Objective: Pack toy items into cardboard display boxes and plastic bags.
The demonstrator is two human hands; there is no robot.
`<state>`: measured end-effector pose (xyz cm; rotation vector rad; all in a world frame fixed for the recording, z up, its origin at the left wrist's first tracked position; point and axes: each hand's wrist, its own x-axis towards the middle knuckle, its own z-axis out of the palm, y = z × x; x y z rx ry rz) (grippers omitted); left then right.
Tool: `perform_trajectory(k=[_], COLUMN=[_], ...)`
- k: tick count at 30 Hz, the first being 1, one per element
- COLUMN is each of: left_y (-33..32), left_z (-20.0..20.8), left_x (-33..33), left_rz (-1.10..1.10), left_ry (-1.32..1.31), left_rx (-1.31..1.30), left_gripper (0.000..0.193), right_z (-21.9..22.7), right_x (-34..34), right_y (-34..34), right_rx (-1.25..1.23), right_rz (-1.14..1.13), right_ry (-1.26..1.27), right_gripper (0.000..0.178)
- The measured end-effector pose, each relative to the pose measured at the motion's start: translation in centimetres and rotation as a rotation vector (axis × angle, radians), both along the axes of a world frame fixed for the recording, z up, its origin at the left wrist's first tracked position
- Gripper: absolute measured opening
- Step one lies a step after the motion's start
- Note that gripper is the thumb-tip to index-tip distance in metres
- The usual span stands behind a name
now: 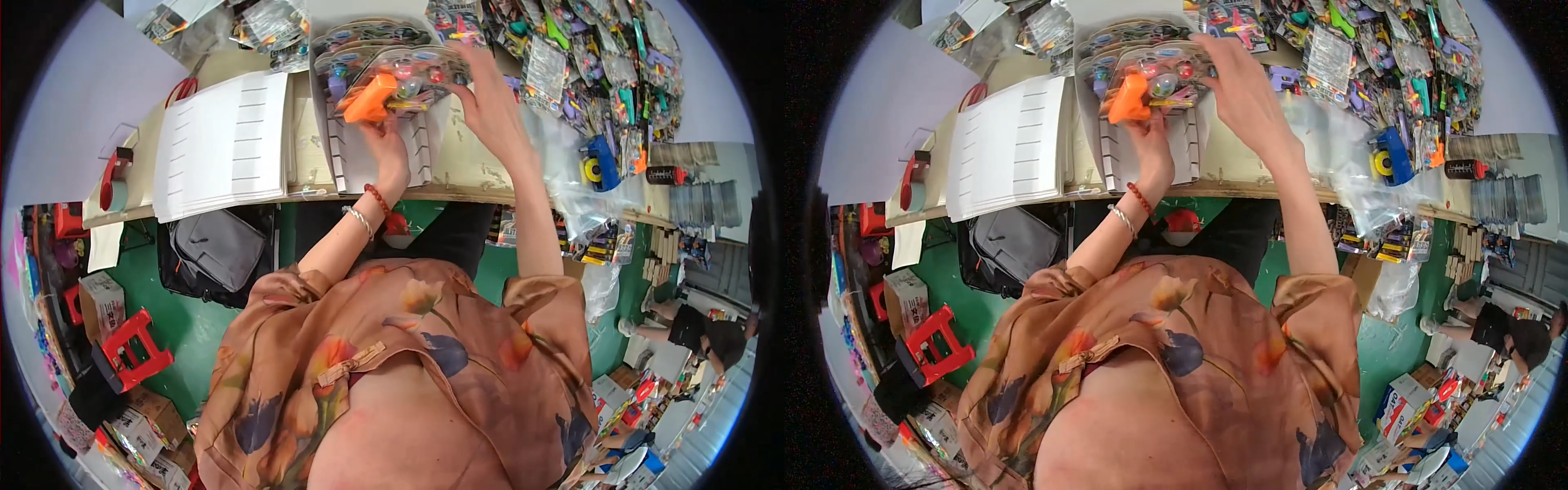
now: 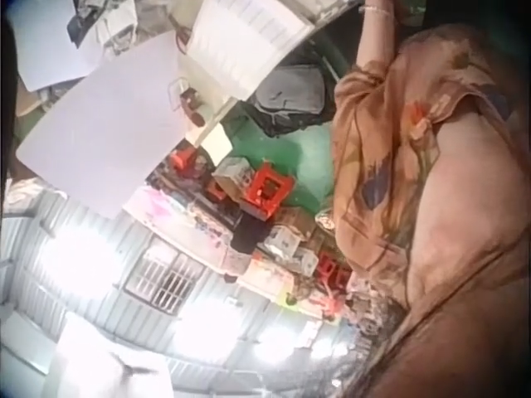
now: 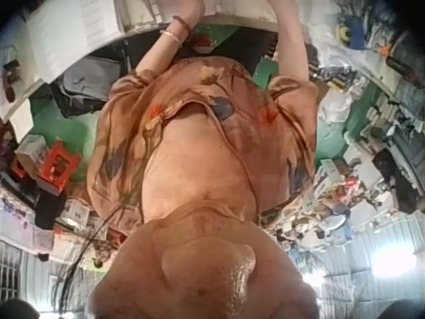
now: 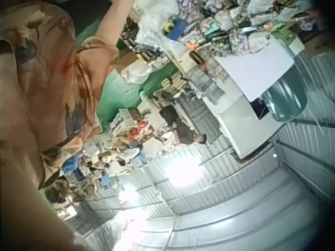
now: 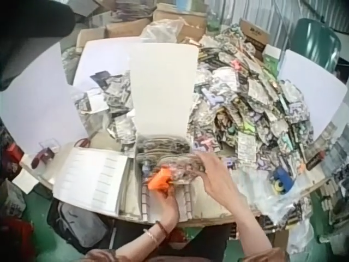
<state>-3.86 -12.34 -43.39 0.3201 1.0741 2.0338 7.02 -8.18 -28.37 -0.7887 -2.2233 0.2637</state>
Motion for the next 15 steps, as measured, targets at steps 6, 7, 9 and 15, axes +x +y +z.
perform_trajectory(k=[6,7,9,15], left_y=[1.0,1.1,1.5,1.7], left_z=[-1.9,-1.7,-2.1,-2.6], left_x=[-0.4,-0.5,-0.6,-0.7], left_rz=[-0.048,-0.098,-0.081,-0.098], left_ry=[-0.078,-0.139,-0.131,-0.189], left_rx=[-0.077,-0.118,-0.093,-0.112], left_gripper=[0.041,0.040,0.040,0.037], right_z=[0.2,-0.1,-0.1,-0.5], right_x=[-2.3,-2.3,-2.8,-3.2], right_y=[0.4,0.5,0.7,1.6], right_rx=[0.145,0.171,0.198,0.192], right_rz=[0.055,0.042,0.040,0.033], right_ry=[-0.227,-0.251,-0.274,-0.346], right_gripper=[0.056,0.059,0.062,0.064])
